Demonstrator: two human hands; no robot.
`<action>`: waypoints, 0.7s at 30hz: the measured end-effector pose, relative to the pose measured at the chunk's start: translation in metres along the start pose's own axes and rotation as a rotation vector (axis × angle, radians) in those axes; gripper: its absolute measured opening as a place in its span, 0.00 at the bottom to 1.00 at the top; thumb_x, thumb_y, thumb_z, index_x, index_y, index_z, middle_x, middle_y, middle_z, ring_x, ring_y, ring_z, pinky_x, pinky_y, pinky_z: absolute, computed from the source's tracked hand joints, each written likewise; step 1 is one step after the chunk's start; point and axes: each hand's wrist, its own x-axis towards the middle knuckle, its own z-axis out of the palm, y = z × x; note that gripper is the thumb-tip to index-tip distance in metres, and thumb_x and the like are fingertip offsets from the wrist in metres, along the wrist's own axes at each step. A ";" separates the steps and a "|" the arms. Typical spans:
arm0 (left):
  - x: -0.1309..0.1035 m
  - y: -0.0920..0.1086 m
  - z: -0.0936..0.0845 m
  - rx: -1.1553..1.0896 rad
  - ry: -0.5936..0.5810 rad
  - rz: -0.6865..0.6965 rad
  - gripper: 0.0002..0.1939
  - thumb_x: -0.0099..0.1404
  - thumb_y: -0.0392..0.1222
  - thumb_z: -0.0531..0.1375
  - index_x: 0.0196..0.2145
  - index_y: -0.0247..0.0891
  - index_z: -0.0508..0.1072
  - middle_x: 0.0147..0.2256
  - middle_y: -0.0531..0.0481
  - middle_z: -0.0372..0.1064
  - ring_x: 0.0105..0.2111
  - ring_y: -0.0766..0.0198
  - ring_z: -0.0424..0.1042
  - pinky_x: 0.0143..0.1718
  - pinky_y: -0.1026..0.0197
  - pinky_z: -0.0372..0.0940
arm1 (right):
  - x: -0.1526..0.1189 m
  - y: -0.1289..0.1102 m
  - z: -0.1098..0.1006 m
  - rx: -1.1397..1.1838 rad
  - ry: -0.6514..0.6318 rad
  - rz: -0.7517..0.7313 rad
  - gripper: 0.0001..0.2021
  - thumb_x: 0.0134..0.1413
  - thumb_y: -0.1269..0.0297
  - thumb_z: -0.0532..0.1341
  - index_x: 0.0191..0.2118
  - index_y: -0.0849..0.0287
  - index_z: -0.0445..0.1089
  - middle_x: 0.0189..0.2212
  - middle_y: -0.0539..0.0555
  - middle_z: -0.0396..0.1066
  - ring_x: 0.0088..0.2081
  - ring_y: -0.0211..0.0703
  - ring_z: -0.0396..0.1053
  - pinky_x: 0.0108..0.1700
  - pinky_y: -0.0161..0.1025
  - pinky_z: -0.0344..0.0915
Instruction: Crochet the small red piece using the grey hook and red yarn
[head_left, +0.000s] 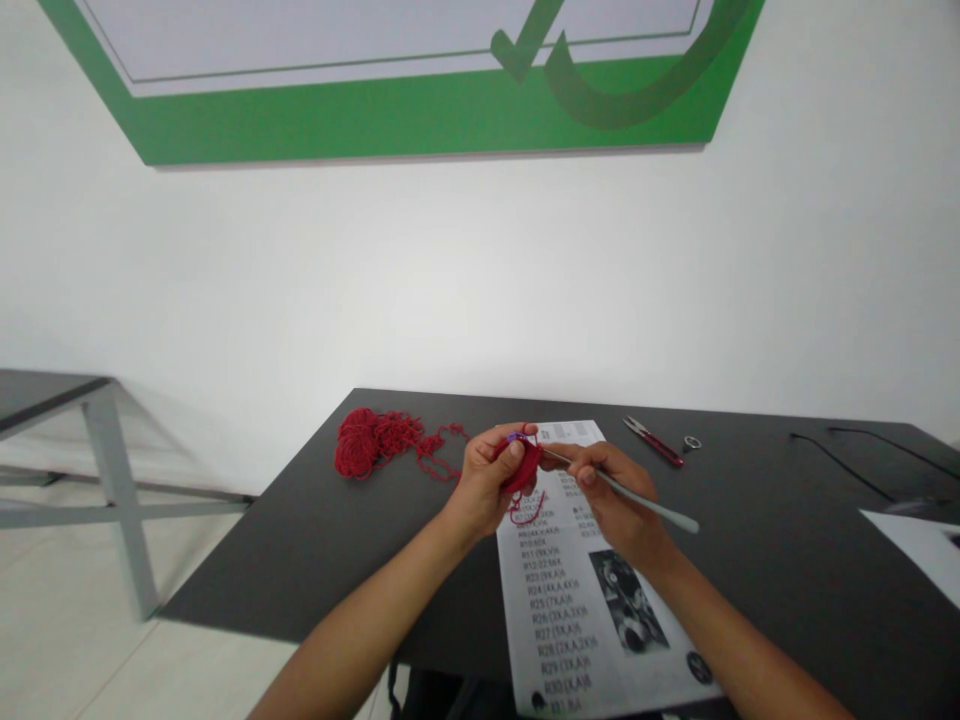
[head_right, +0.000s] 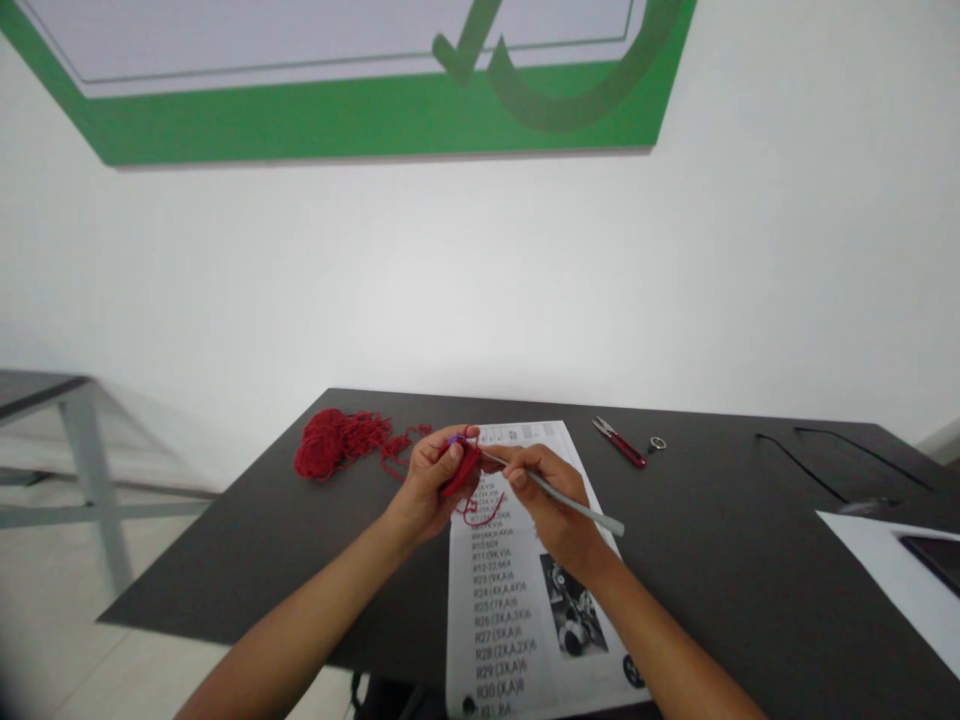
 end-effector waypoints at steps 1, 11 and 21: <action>-0.001 0.000 0.001 -0.042 -0.008 -0.029 0.22 0.53 0.51 0.75 0.41 0.35 0.79 0.23 0.54 0.72 0.15 0.74 0.63 0.16 0.71 0.55 | 0.001 0.001 0.002 0.066 -0.001 0.006 0.09 0.63 0.54 0.64 0.37 0.53 0.72 0.50 0.57 0.81 0.50 0.54 0.80 0.53 0.55 0.76; -0.002 -0.005 -0.002 -0.251 -0.032 -0.188 0.20 0.53 0.46 0.76 0.40 0.34 0.78 0.24 0.53 0.74 0.19 0.73 0.70 0.21 0.74 0.63 | 0.007 0.003 0.017 0.623 0.067 0.271 0.09 0.60 0.55 0.67 0.33 0.53 0.74 0.39 0.52 0.83 0.38 0.42 0.81 0.47 0.42 0.79; 0.001 0.000 0.005 0.659 0.160 0.285 0.13 0.55 0.41 0.70 0.39 0.37 0.84 0.38 0.44 0.83 0.38 0.55 0.80 0.43 0.56 0.73 | 0.008 0.010 0.016 0.346 0.286 0.148 0.09 0.53 0.53 0.72 0.35 0.51 0.80 0.38 0.49 0.83 0.41 0.40 0.79 0.48 0.37 0.74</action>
